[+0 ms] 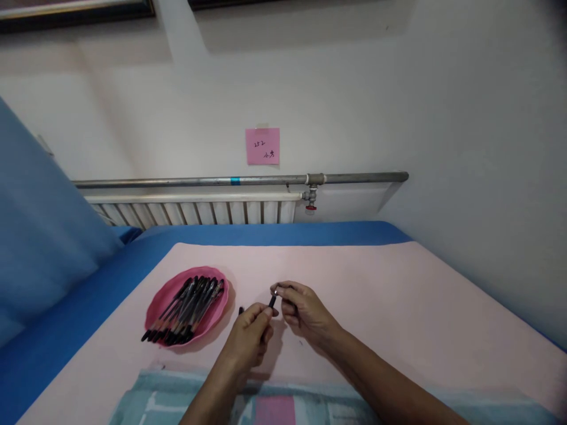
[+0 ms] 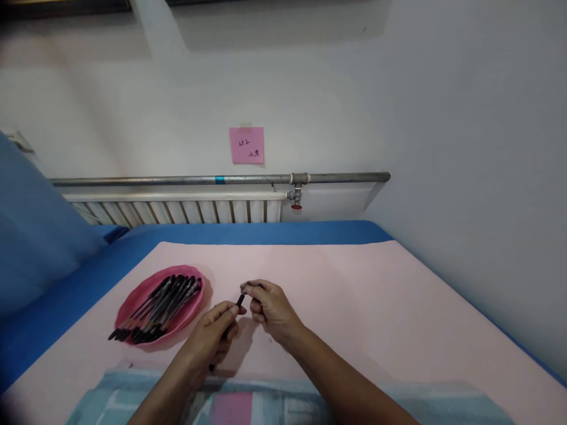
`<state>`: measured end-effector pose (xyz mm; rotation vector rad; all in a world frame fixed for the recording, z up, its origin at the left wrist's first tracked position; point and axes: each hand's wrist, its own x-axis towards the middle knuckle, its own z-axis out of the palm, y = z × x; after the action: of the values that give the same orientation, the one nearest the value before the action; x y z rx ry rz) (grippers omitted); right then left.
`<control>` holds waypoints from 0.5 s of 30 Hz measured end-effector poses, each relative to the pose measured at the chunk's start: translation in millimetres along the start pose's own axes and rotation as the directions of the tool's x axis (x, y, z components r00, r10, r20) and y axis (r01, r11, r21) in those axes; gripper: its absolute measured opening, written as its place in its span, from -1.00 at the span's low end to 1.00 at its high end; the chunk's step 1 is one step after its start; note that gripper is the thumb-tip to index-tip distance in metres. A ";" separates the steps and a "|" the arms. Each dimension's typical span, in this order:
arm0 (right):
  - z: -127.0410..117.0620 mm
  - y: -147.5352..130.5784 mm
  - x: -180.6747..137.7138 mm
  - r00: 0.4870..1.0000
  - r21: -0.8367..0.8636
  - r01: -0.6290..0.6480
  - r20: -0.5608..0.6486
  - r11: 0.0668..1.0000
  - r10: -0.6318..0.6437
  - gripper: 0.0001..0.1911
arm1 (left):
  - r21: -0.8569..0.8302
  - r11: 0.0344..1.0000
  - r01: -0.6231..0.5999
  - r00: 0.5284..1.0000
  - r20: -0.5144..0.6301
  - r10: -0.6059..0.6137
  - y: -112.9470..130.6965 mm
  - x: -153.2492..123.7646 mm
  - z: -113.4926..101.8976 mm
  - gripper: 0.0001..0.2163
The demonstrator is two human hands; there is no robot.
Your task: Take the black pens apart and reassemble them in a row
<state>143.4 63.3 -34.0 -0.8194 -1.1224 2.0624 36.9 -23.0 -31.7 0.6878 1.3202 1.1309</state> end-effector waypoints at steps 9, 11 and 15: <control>-7.1 -4.6 6.6 0.994 0.008 0.061 -0.087 0.998 -0.060 -0.77 | 0.030 1.000 -0.007 1.000 0.018 0.007 -3.0 1.0 -1.1 -0.68; -11.5 -9.1 8.0 0.989 0.021 0.086 -0.124 0.996 -0.083 -0.77 | 0.038 0.999 0.002 1.000 0.015 -0.002 -3.2 0.7 -1.4 -0.69; -12.0 -13.0 3.7 0.996 -0.053 0.053 -0.069 0.997 -0.056 -0.83 | 0.031 0.999 0.009 1.000 -0.002 -0.009 -2.5 -0.4 -1.1 -0.71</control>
<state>153.5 77.3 -28.8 -0.8700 -1.1507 1.9520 36.4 -24.5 -34.0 0.7025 1.3436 1.1063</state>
